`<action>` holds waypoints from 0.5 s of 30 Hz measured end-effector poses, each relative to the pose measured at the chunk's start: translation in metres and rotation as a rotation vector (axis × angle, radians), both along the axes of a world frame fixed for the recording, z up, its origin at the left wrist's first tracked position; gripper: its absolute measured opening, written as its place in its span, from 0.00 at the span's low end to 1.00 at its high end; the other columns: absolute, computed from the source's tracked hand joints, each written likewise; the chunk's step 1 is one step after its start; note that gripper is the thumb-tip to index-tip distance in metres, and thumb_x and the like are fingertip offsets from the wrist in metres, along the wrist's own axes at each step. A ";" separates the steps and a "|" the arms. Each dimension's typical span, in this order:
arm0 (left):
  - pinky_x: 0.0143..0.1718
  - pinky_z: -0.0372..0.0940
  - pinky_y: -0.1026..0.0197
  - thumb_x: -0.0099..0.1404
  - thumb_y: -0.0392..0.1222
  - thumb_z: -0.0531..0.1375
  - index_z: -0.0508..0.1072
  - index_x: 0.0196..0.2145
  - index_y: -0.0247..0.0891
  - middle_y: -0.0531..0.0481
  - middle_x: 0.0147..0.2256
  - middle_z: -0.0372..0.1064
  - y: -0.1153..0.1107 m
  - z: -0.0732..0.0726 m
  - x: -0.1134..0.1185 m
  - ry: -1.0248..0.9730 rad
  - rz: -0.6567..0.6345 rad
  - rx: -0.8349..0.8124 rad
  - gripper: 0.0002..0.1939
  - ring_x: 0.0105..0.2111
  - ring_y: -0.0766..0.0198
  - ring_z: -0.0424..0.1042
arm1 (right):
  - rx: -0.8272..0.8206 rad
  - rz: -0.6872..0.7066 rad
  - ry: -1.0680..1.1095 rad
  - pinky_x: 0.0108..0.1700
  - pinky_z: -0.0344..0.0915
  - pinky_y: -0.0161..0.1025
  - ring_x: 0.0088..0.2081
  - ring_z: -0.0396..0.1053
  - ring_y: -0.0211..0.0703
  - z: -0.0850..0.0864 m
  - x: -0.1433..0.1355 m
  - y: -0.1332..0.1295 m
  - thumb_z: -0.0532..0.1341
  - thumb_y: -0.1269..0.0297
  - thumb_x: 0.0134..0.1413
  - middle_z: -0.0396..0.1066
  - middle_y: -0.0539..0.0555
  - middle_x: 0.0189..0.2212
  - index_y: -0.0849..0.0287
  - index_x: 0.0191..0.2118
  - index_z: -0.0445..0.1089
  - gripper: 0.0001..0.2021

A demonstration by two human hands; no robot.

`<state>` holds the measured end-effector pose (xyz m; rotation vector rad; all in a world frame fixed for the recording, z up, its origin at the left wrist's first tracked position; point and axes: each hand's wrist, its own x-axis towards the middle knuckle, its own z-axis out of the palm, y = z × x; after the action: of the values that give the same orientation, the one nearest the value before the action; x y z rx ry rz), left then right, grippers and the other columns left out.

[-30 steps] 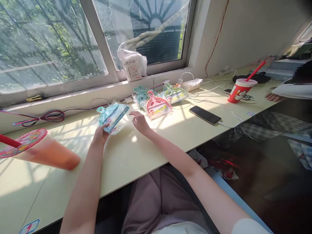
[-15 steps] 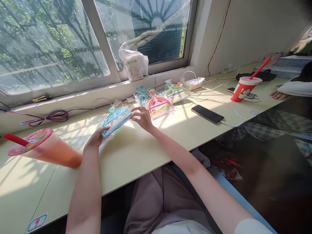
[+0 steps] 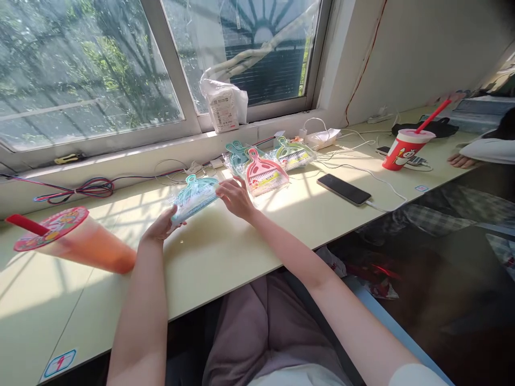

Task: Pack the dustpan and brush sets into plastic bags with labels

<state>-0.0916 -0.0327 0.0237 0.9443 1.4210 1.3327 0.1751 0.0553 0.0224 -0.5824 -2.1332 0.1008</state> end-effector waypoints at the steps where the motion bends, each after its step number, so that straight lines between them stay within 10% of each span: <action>1: 0.14 0.65 0.67 0.54 0.48 0.71 0.74 0.33 0.35 0.48 0.21 0.71 -0.001 -0.001 0.000 0.009 -0.026 -0.007 0.16 0.17 0.63 0.71 | 0.005 -0.013 0.004 0.68 0.42 0.50 0.57 0.68 0.44 0.000 0.000 0.000 0.53 0.72 0.67 0.77 0.53 0.45 0.54 0.40 0.73 0.11; 15: 0.14 0.68 0.65 0.44 0.38 0.72 0.73 0.30 0.33 0.49 0.23 0.72 -0.004 0.005 0.004 0.082 -0.119 0.003 0.16 0.15 0.65 0.69 | 0.061 0.018 -0.098 0.64 0.46 0.48 0.56 0.67 0.45 -0.003 0.002 -0.002 0.52 0.69 0.70 0.76 0.51 0.46 0.46 0.48 0.75 0.16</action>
<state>-0.0876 -0.0369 0.0285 1.0797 1.4023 1.2204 0.1770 0.0537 0.0198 -0.5420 -2.2289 0.0167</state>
